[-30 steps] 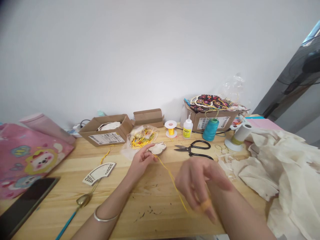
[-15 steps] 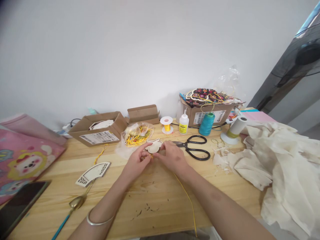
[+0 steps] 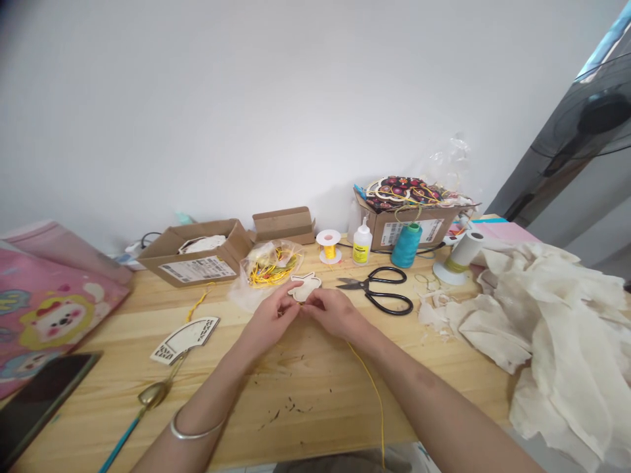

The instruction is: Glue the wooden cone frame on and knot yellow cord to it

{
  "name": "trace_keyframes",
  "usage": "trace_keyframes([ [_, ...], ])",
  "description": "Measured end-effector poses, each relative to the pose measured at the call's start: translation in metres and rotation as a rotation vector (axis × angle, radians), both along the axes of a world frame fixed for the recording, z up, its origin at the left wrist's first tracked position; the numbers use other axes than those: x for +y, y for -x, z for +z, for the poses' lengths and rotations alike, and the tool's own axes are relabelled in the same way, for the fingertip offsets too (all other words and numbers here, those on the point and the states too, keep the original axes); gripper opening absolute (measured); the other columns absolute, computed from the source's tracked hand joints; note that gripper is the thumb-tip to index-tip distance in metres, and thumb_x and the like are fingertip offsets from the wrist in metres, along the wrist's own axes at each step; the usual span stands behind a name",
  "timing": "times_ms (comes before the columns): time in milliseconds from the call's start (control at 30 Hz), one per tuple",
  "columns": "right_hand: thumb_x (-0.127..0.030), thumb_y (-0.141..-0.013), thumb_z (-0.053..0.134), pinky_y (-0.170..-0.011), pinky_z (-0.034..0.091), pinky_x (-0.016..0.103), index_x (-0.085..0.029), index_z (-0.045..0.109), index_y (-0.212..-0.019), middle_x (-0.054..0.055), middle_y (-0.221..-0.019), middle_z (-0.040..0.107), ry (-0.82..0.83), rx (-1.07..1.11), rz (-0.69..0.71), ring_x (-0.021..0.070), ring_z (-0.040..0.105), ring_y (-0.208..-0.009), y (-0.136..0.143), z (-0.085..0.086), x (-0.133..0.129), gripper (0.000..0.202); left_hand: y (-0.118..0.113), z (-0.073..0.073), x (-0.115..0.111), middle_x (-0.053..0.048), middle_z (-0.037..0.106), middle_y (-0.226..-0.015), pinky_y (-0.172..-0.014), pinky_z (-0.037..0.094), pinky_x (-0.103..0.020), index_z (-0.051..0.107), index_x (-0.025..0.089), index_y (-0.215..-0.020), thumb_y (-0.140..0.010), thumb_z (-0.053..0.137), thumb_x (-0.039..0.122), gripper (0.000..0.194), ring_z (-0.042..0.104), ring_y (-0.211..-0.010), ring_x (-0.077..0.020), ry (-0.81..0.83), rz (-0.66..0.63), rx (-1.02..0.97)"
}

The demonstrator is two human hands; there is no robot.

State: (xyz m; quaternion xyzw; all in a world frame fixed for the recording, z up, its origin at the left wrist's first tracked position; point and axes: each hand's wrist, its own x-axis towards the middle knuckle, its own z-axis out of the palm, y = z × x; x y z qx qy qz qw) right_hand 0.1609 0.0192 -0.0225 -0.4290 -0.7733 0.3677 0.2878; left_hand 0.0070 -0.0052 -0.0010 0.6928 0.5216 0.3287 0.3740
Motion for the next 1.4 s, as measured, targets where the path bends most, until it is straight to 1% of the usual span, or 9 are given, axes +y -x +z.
trace_keyframes([
  [100,-0.026,-0.074,0.047,-0.047,0.029,0.019,-0.016,0.056,-0.066,-0.002,-0.057,0.052,-0.001,0.030,-0.052,0.0079,0.040,-0.052,-0.002,-0.001,0.002,0.016,0.002,0.000,0.000,0.005,0.049,-0.053,-0.051,0.033,-0.021,0.048,0.017,-0.101,-0.073,0.045,0.030,0.032,0.044,-0.050,-0.0103,0.009,0.075,-0.008],
  [233,-0.028,-0.074,0.046,-0.047,0.030,0.020,-0.016,0.053,-0.064,-0.002,-0.057,0.051,-0.005,0.086,-0.103,0.0082,0.041,-0.052,-0.002,-0.004,0.004,0.016,0.009,-0.002,0.004,0.004,0.046,-0.049,-0.045,0.027,-0.021,0.055,0.016,-0.073,-0.072,0.044,0.040,0.027,0.039,-0.045,-0.0094,0.008,0.191,0.063],
  [367,-0.030,-0.074,0.046,-0.048,0.033,0.020,-0.017,0.051,-0.067,-0.002,-0.058,0.050,0.017,0.204,-0.156,0.0087,0.043,-0.052,-0.002,-0.003,0.005,0.016,0.012,-0.002,0.007,0.003,0.046,-0.049,-0.045,0.025,-0.021,0.055,0.015,-0.057,-0.073,0.042,0.040,0.032,0.037,-0.046,-0.0096,0.046,0.068,0.111],
  [467,-0.031,-0.074,0.046,-0.047,0.033,0.020,-0.017,0.049,-0.068,-0.003,-0.058,0.049,0.083,0.295,-0.182,0.0079,0.041,-0.050,0.000,0.002,0.004,0.015,0.009,0.000,0.006,0.001,0.052,-0.056,-0.048,0.028,-0.021,0.060,0.016,-0.067,-0.074,0.043,0.036,0.027,0.040,-0.050,-0.0106,0.073,-0.067,0.039],
  [533,-0.030,-0.073,0.047,-0.047,0.034,0.020,-0.017,0.049,-0.068,-0.003,-0.058,0.048,0.125,0.358,-0.193,0.0075,0.041,-0.049,0.001,0.006,0.003,0.014,0.006,0.001,0.004,0.000,0.056,-0.061,-0.051,0.031,-0.022,0.062,0.017,-0.072,-0.074,0.043,0.034,0.026,0.044,-0.054,-0.0121,0.052,-0.089,-0.003],
  [733,-0.035,-0.069,0.053,-0.054,0.040,0.023,-0.016,0.053,-0.071,-0.001,-0.062,0.054,0.136,0.506,-0.206,0.0089,0.048,-0.055,0.003,0.012,0.002,0.019,0.001,-0.005,0.004,0.002,0.051,-0.053,-0.048,0.032,-0.022,0.062,0.017,-0.072,-0.074,0.042,0.032,0.025,0.042,-0.046,-0.0101,0.035,0.029,-0.019],
  [900,-0.036,-0.067,0.057,-0.055,0.041,0.024,-0.016,0.058,-0.073,0.001,-0.067,0.058,0.152,0.575,-0.197,0.0096,0.050,-0.058,0.002,0.007,0.003,0.021,-0.002,-0.004,0.004,0.000,0.056,-0.063,-0.053,0.034,-0.022,0.061,0.016,-0.081,-0.075,0.042,0.029,0.024,0.046,-0.056,-0.0116,-0.044,0.072,-0.055],
  [1033,-0.036,-0.065,0.059,-0.054,0.040,0.023,-0.015,0.058,-0.071,-0.001,-0.062,0.057,0.233,0.649,-0.218,0.0083,0.049,-0.055,0.003,0.007,0.004,0.021,-0.004,-0.002,0.002,-0.001,0.058,-0.068,-0.051,0.033,-0.021,0.059,0.016,-0.088,-0.074,0.044,0.033,0.027,0.045,-0.055,-0.0105,-0.040,0.123,-0.124],
  [1400,-0.032,-0.063,0.063,-0.059,0.040,0.020,-0.017,0.059,-0.069,-0.002,-0.065,0.060,0.494,0.896,-0.221,0.0078,0.053,-0.061,0.003,0.009,0.001,0.017,-0.002,-0.009,0.004,0.001,0.054,-0.057,-0.047,0.031,-0.021,0.062,0.015,-0.077,-0.074,0.043,0.031,0.024,0.043,-0.050,-0.0099,0.011,0.126,-0.115],
])
